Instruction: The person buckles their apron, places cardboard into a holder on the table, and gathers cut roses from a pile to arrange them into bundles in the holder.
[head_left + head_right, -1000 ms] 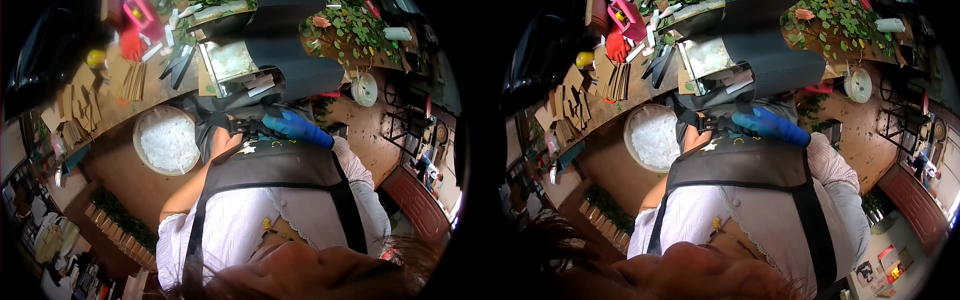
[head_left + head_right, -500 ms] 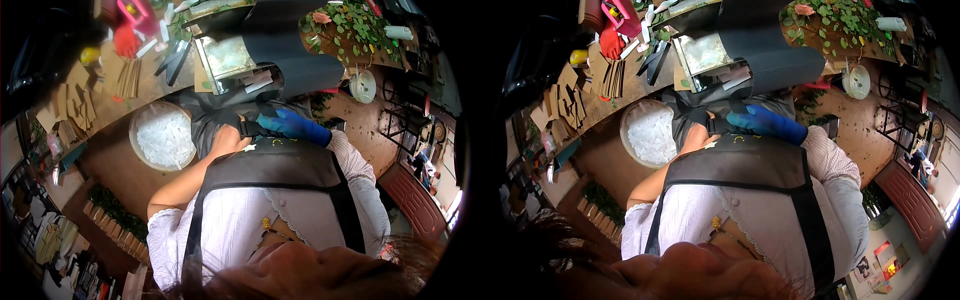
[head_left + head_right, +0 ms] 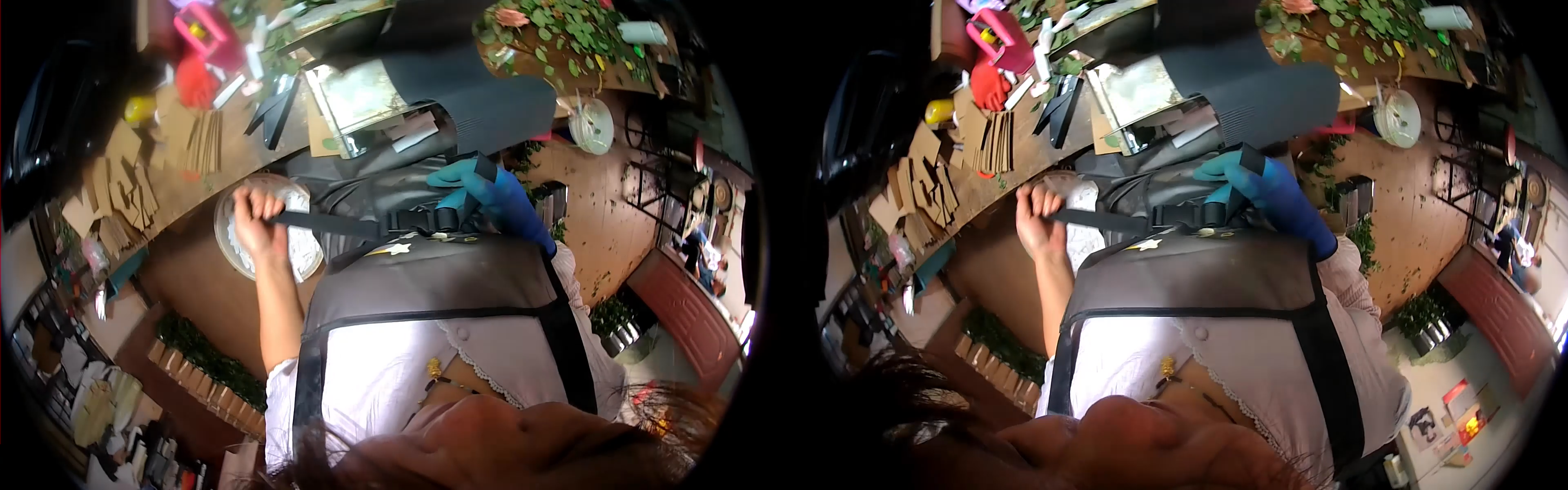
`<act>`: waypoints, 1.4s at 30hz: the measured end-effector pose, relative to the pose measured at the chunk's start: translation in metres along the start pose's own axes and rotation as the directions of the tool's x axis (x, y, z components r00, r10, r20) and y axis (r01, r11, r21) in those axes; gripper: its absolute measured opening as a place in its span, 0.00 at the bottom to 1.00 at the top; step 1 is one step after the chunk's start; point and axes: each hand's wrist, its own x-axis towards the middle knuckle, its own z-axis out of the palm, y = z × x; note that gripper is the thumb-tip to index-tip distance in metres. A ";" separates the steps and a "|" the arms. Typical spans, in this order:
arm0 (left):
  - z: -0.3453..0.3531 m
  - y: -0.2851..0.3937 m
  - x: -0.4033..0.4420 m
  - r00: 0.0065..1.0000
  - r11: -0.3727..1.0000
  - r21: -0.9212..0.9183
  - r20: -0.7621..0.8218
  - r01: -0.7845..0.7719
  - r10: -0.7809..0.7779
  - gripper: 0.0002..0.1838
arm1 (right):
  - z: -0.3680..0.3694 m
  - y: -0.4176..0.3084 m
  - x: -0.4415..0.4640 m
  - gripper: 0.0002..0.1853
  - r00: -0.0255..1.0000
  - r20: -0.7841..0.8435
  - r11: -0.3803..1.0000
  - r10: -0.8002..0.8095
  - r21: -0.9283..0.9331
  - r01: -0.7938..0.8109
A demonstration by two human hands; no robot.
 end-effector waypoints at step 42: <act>-0.158 -0.139 -0.045 0.993 0.165 0.981 -0.108 0.099 0.048 0.18 | -0.110 0.152 0.092 0.23 0.799 -0.388 0.314 -0.460 -0.913 -0.262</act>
